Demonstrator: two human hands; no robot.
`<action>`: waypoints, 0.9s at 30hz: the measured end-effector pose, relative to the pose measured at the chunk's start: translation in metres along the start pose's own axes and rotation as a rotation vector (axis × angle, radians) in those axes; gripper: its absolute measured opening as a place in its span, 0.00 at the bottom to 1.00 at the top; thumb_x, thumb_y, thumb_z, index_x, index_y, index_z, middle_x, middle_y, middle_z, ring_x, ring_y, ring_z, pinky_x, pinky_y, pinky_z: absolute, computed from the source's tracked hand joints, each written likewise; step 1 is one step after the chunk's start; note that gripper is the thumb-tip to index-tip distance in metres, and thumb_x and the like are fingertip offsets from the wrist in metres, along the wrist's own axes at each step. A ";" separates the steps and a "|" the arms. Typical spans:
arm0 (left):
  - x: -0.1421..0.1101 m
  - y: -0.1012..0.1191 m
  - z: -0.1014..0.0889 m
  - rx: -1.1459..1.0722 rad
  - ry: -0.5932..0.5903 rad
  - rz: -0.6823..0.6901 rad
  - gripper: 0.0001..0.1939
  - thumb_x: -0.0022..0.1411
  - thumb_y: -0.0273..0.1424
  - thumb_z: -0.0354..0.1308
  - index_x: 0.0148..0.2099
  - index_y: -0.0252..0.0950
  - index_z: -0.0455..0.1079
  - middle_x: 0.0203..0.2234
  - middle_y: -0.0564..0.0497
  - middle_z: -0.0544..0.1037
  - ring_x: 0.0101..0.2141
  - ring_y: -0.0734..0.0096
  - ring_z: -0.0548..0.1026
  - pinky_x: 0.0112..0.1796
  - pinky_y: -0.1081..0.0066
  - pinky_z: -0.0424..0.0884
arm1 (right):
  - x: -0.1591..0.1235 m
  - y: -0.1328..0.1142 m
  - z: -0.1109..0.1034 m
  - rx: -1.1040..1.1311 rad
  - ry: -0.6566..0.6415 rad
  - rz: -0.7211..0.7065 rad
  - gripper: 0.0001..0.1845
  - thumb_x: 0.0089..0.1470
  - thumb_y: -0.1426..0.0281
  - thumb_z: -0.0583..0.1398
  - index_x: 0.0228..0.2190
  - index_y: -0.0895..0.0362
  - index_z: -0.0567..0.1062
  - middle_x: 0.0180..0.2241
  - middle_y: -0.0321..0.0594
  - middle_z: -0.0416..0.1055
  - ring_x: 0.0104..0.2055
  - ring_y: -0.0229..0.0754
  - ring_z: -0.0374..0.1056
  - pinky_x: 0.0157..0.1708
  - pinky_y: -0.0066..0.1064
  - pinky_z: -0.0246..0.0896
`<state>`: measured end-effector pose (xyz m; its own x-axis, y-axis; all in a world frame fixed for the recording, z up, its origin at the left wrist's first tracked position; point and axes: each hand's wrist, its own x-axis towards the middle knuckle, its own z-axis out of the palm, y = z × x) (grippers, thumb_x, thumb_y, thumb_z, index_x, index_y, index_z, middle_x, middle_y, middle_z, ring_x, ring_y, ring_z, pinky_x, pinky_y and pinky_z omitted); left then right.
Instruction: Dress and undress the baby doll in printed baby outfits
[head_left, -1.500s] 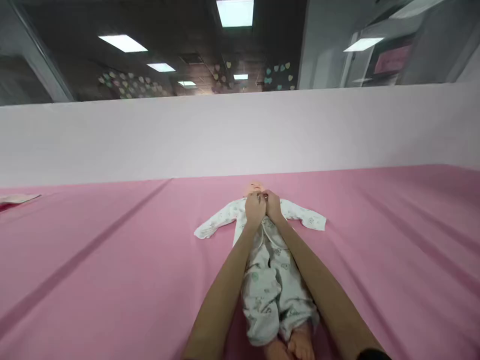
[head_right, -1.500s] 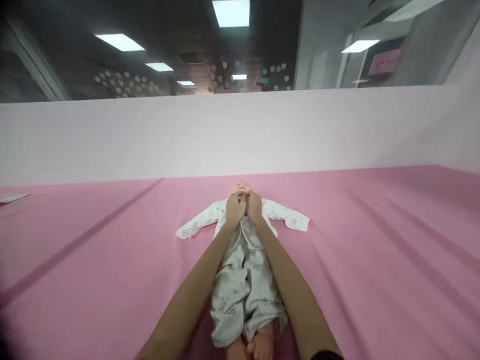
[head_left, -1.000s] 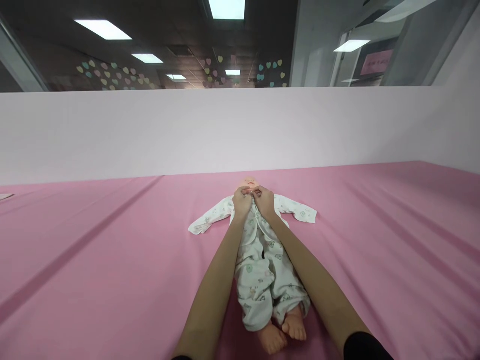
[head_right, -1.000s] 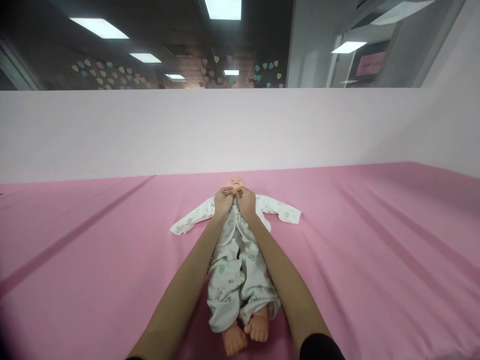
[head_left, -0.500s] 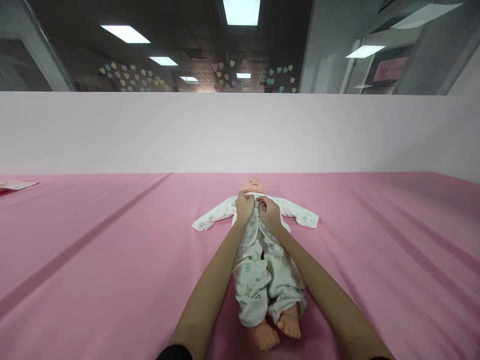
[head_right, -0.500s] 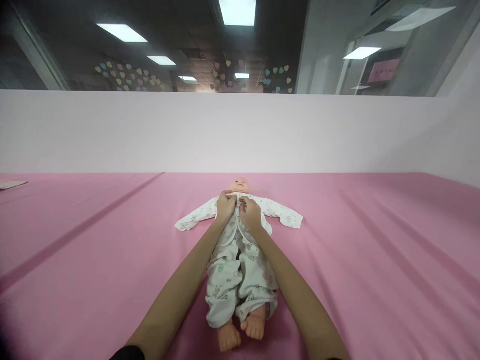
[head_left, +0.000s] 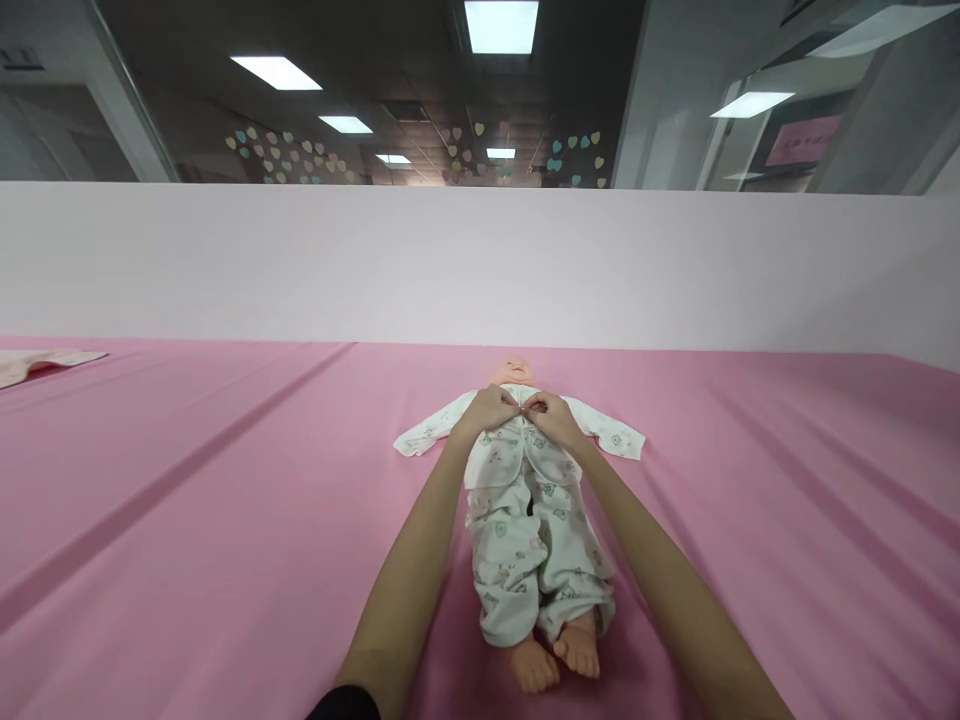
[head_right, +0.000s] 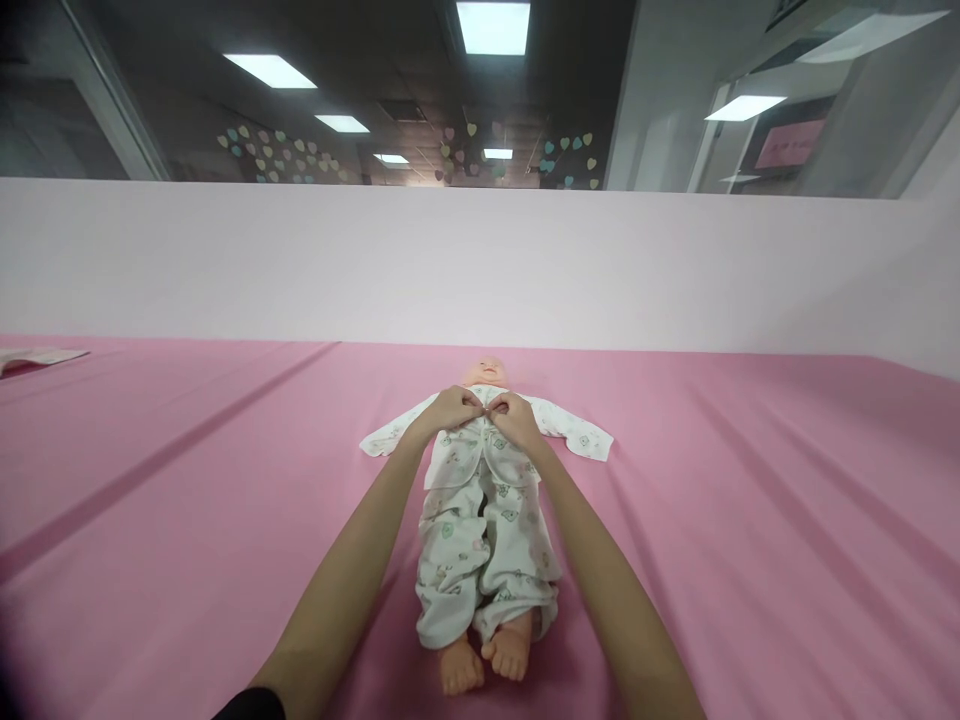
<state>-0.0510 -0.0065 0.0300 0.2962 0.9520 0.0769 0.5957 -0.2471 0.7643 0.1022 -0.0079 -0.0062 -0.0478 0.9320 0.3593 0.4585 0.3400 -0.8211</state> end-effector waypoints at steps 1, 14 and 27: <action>-0.001 0.001 0.001 0.014 0.007 0.000 0.05 0.47 0.29 0.54 0.24 0.35 0.70 0.11 0.57 0.64 0.14 0.76 0.61 0.19 0.75 0.56 | 0.000 -0.002 -0.002 0.002 -0.014 0.030 0.04 0.42 0.75 0.58 0.23 0.57 0.73 0.28 0.35 0.73 0.32 0.38 0.67 0.36 0.28 0.60; -0.014 0.030 0.006 0.278 0.216 0.105 0.12 0.48 0.20 0.48 0.22 0.35 0.71 0.18 0.48 0.75 0.24 0.68 0.73 0.30 0.72 0.65 | -0.014 -0.034 0.007 -0.301 0.175 0.013 0.10 0.47 0.80 0.54 0.29 0.58 0.73 0.27 0.38 0.74 0.31 0.39 0.68 0.35 0.28 0.58; -0.025 0.031 -0.009 -0.028 -0.141 -0.035 0.03 0.49 0.24 0.56 0.25 0.32 0.71 0.23 0.45 0.77 0.22 0.66 0.76 0.21 0.72 0.72 | -0.028 -0.063 -0.031 -0.522 -0.280 0.034 0.09 0.46 0.80 0.55 0.25 0.58 0.74 0.27 0.40 0.75 0.28 0.39 0.68 0.27 0.26 0.55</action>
<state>-0.0468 -0.0366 0.0580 0.3786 0.9247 -0.0392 0.5873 -0.2073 0.7824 0.1023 -0.0591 0.0497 -0.2252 0.9631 0.1476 0.8364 0.2688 -0.4777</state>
